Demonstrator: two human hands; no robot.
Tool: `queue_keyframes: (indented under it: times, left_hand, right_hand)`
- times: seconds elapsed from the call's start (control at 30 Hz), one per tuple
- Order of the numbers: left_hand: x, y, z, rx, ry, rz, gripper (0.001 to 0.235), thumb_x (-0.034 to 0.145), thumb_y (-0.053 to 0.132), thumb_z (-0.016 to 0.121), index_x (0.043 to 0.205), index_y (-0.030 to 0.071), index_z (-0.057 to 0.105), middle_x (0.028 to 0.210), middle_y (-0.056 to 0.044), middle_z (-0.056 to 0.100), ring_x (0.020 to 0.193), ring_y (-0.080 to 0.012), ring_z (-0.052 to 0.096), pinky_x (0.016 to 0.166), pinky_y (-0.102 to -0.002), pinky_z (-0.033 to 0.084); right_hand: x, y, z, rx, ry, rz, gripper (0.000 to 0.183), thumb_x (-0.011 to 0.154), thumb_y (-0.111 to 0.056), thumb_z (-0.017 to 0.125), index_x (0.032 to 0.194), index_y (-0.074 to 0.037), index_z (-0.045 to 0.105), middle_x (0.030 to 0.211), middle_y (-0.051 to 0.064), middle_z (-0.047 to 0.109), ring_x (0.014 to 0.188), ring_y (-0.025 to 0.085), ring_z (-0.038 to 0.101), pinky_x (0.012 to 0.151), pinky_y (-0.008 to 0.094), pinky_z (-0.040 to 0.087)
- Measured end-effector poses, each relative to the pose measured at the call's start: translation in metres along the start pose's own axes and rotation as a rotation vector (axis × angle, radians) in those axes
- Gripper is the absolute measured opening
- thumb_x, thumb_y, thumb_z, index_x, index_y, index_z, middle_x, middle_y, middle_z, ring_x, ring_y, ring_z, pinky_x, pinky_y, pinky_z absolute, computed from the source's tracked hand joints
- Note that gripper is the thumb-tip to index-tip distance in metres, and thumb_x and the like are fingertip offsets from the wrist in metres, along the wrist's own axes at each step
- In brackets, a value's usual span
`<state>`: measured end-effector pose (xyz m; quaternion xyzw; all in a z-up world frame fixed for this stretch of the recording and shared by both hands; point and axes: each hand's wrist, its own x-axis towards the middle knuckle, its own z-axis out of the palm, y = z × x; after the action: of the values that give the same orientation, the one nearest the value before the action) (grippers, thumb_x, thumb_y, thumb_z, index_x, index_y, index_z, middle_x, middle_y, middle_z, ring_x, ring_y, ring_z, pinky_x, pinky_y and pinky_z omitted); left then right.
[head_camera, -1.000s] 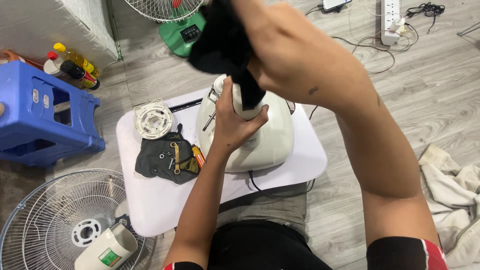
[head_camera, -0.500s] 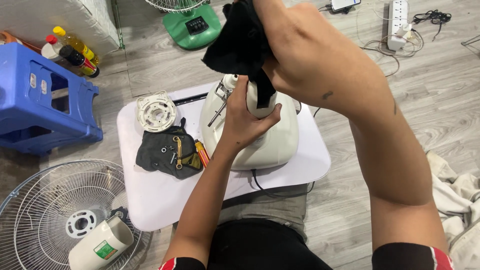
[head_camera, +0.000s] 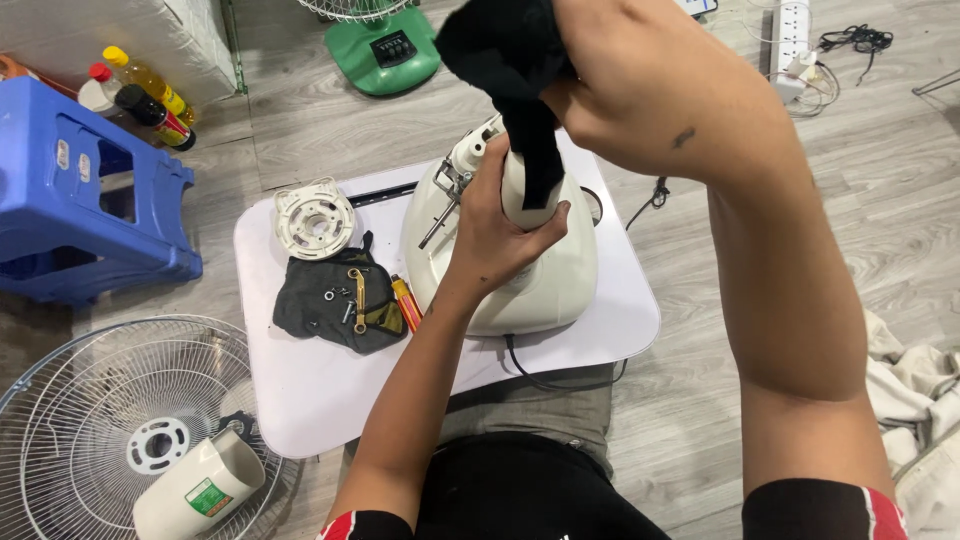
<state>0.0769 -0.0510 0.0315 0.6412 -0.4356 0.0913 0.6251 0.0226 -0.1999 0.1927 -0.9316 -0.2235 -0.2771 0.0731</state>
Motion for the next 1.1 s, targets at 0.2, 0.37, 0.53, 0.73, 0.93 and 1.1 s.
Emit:
queue_keyframes:
  times: [0.2, 0.37, 0.53, 0.73, 0.93, 1.1]
  left_hand:
    - [0.001, 0.003, 0.0, 0.0, 0.001, -0.006, 0.073, 0.075, 0.009, 0.08, 0.138, 0.005, 0.044, 0.12, -0.013, 0.067, 0.1, -0.0285, 0.069, 0.093, -0.038, 0.055]
    - [0.001, 0.0, 0.0, 0.007, 0.001, -0.012, 0.07, 0.075, 0.011, 0.081, 0.134, 0.005, 0.045, 0.111, -0.012, 0.069, 0.092, -0.0269, 0.069, 0.086, -0.037, 0.056]
    - [0.003, 0.006, -0.002, -0.024, -0.007, -0.041, 0.074, 0.074, 0.005, 0.081, 0.138, 0.007, 0.045, 0.114, -0.011, 0.07, 0.097, -0.0256, 0.071, 0.089, -0.036, 0.058]
    - [0.002, 0.007, -0.001, -0.001, -0.006, -0.025, 0.076, 0.073, 0.005, 0.08, 0.141, 0.007, 0.045, 0.119, -0.011, 0.07, 0.1, -0.0258, 0.071, 0.092, -0.036, 0.058]
    - [0.002, 0.002, -0.001, 0.031, 0.008, -0.022, 0.076, 0.074, 0.01, 0.081, 0.14, 0.005, 0.044, 0.117, -0.013, 0.069, 0.097, -0.0272, 0.071, 0.09, -0.038, 0.058]
    - [0.0, 0.003, -0.001, 0.034, 0.018, -0.032, 0.074, 0.074, 0.009, 0.081, 0.138, 0.004, 0.043, 0.107, -0.014, 0.07, 0.088, -0.0272, 0.069, 0.082, -0.037, 0.057]
  right_hand:
    - [0.002, -0.007, -0.009, 0.04, -0.016, 0.005, 0.025, 0.093, 0.013, 0.072, 0.114, 0.015, 0.058, 0.084, 0.02, 0.064, 0.056, 0.027, 0.051, 0.049, 0.04, 0.04]
    - [0.008, 0.0, -0.002, 0.11, -0.015, 0.031, 0.023, 0.096, 0.007, 0.077, 0.11, 0.014, 0.06, 0.085, 0.02, 0.068, 0.056, 0.029, 0.055, 0.048, 0.04, 0.041]
    - [-0.006, 0.001, -0.002, 0.286, -0.008, 0.248, 0.02, 0.1, 0.005, 0.074, 0.111, 0.013, 0.059, 0.095, 0.021, 0.074, 0.073, 0.028, 0.075, 0.051, 0.036, 0.054]
    - [-0.023, -0.02, -0.005, 0.253, 0.203, 0.197, 0.045, 0.102, 0.01, 0.079, 0.128, 0.015, 0.044, 0.104, 0.026, 0.063, 0.081, 0.035, 0.061, 0.07, 0.043, 0.05]
    - [-0.018, -0.023, -0.004, 0.214, 0.183, 0.213, 0.056, 0.095, 0.006, 0.08, 0.138, 0.01, 0.043, 0.111, 0.026, 0.067, 0.087, 0.037, 0.065, 0.074, 0.044, 0.052]
    - [-0.014, -0.044, -0.013, 0.37, 0.211, 0.21, 0.05, 0.081, 0.018, 0.059, 0.126, 0.004, 0.04, 0.084, 0.017, 0.064, 0.06, 0.024, 0.054, 0.057, 0.041, 0.043]
